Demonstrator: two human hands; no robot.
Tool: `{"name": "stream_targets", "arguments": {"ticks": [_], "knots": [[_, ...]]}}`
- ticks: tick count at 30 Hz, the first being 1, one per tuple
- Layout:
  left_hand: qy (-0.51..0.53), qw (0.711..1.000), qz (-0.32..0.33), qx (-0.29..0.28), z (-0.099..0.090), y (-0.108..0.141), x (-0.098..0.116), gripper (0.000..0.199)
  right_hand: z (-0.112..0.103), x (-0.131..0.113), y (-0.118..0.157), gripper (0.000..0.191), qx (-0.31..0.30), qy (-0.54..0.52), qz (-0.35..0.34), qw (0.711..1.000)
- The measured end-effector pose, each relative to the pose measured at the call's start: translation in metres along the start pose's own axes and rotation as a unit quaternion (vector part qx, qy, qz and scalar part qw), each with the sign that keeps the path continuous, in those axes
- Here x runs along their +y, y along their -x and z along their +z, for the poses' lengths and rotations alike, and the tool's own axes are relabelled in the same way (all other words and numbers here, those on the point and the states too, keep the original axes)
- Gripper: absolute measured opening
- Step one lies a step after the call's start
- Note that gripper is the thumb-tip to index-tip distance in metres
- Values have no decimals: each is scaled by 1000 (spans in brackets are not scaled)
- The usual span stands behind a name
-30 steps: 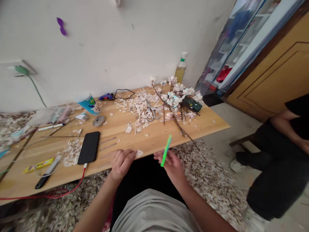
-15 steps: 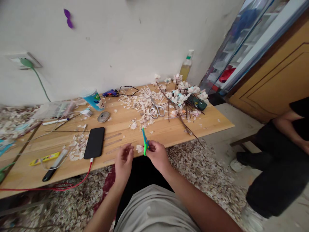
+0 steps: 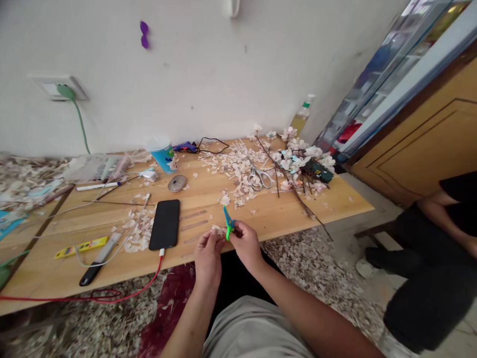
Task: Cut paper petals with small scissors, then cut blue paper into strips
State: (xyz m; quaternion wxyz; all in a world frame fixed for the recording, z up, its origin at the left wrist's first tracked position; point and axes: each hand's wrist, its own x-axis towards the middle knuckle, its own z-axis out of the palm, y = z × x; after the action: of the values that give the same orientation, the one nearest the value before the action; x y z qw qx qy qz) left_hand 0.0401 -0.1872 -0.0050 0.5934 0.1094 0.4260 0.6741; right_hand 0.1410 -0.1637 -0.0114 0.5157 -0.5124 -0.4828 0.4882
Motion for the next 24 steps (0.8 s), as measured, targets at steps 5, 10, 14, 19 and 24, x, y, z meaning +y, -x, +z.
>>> {"name": "stream_targets", "arguments": {"ticks": [5,10,14,19,24], "knots": [[-37,999,-34,-17,-7,-36,4,29,-4,12,-37,31,20,39,-33,998],[-92,995,-13,-27,0,-60,-2,30,-16,12,-48,32,15,31,-20,999],[-140,990,10,-34,6,-66,-2,30,-14,15,-44,27,-37,34,-34,998],[-176,983,42,-44,9,-65,-3,26,-8,26,-47,35,-8,70,-38,997],[-195,978,50,-62,10,-64,-6,26,-13,27,-49,26,-11,66,-50,996]]}}
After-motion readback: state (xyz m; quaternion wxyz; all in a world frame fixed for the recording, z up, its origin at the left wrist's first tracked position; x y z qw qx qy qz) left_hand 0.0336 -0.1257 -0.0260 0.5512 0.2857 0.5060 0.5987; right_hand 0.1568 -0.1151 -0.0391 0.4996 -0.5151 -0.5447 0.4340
